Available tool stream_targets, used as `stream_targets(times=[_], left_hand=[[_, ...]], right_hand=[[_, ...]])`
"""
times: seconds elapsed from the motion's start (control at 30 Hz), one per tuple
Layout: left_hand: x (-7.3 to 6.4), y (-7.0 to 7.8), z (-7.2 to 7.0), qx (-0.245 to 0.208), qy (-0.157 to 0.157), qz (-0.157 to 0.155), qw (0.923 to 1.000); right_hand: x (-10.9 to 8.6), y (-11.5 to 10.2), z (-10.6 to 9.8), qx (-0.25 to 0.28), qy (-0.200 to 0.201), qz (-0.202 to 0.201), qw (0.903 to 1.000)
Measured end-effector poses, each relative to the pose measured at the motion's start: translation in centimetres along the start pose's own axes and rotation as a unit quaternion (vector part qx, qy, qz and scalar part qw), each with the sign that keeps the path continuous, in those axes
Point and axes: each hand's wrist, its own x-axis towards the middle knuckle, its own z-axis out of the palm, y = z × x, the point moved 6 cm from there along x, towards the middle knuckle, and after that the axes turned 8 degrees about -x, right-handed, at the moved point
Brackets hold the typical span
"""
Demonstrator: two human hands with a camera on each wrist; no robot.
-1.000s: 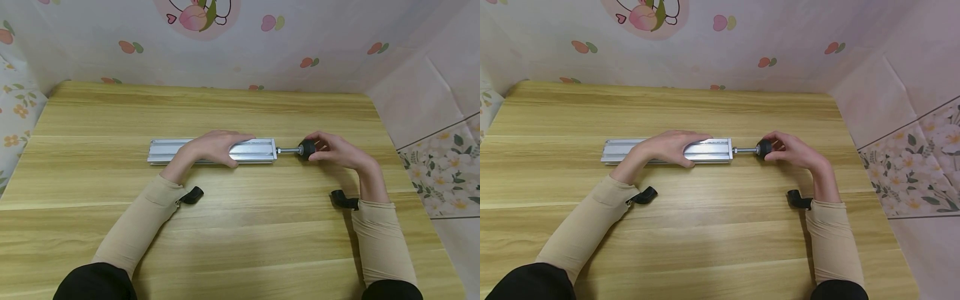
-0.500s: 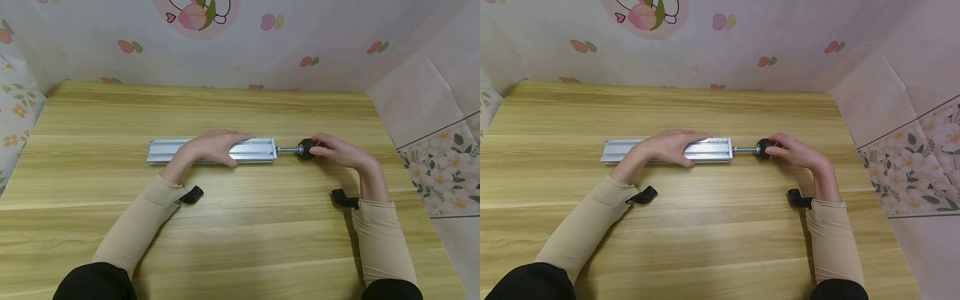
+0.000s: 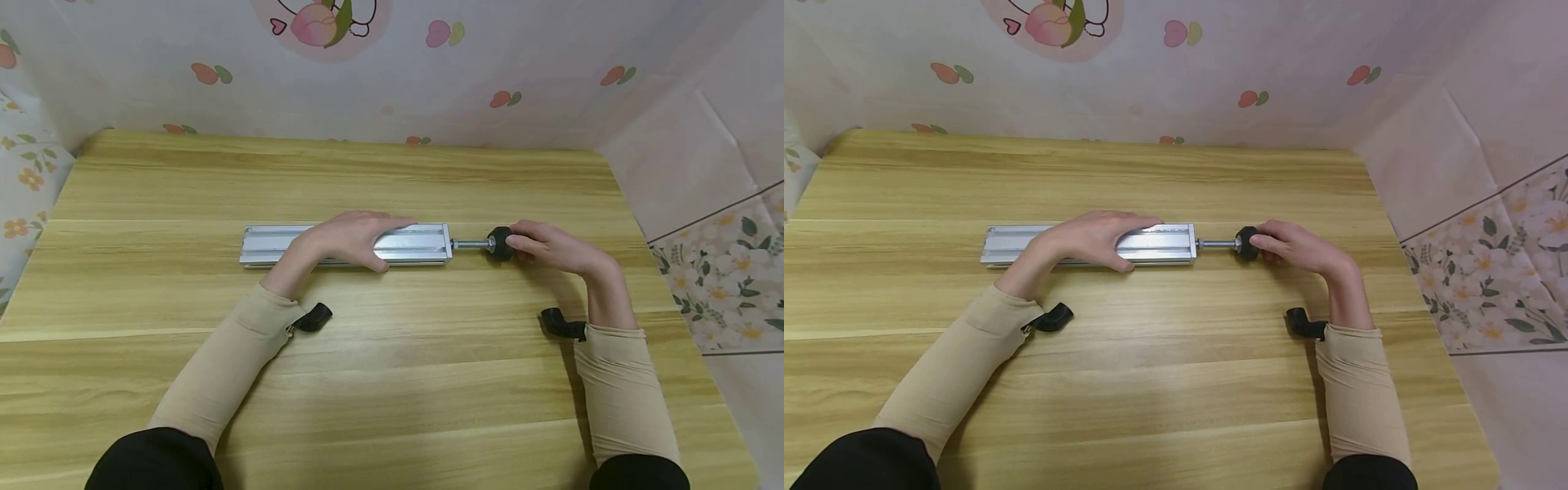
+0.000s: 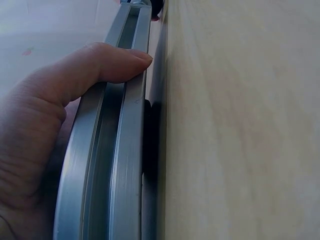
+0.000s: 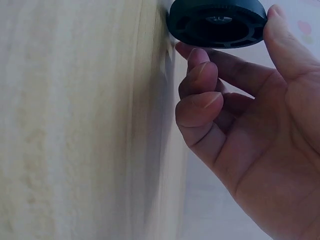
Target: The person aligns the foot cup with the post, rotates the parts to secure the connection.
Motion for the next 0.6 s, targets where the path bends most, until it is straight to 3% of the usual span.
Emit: stream_targets(times=[0.17, 0.4, 0.6], left_hand=[[0.1, -0.1, 0.1, 0.0, -0.001, 0.0, 1.0], [0.1, -0.1, 0.1, -0.001, -0.001, -0.002, 1.0], [0.1, -0.1, 0.0, -0.003, 0.003, 0.001, 1.0]], right_hand=[[-0.2, 0.0, -0.2, 0.006, 0.01, 0.006, 0.9999], [0.0, -0.6, -0.1, 0.064, 0.017, 0.005, 0.9978], [0.7, -1.4, 0.3, 0.05, 0.027, -0.011, 0.9984]])
